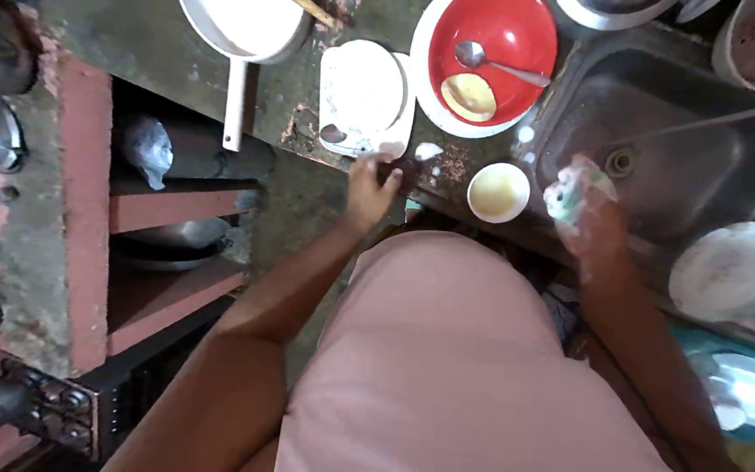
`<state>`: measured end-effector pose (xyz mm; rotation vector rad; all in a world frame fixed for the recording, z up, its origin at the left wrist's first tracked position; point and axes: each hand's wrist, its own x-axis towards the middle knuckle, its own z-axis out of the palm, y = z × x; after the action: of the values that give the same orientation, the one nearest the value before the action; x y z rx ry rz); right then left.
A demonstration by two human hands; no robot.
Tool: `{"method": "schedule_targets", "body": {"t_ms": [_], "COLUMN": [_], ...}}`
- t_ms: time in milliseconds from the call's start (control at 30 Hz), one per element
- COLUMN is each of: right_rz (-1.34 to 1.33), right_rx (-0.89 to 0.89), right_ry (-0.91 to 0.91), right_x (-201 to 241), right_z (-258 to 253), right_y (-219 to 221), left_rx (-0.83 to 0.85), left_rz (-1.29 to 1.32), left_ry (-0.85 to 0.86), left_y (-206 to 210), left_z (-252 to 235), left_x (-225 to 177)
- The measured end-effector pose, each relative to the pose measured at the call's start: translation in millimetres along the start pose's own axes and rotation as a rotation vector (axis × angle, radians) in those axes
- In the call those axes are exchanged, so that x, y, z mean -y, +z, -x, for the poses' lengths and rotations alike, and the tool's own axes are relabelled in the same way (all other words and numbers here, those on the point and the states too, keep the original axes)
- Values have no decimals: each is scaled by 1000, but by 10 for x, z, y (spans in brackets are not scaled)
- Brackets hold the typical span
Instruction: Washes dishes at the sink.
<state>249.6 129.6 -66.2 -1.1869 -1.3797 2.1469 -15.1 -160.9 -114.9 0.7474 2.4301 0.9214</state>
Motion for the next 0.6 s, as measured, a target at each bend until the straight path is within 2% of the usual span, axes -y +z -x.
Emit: {"method": "schedule_targets", "body": {"t_ms": [133, 200, 333, 467, 600], "right_rz": [186, 221, 519, 731, 926], "right_rx": [-108, -90, 4, 272, 422], "right_ry": [15, 87, 116, 97, 80], "right_x": [26, 40, 130, 114, 116], "right_z": [-80, -143, -116, -201, -298], "right_y": [91, 195, 570, 879, 1254], "left_rx": [-185, -199, -137, 18, 119], "left_rz": [302, 305, 13, -200, -286], "left_ry": [-435, -539, -475, -477, -525], "left_y": [-276, -466, -794, -922, -995], "left_z": [-192, -351, -669, -986, -1250], "left_x": [274, 362, 355, 405, 414]}}
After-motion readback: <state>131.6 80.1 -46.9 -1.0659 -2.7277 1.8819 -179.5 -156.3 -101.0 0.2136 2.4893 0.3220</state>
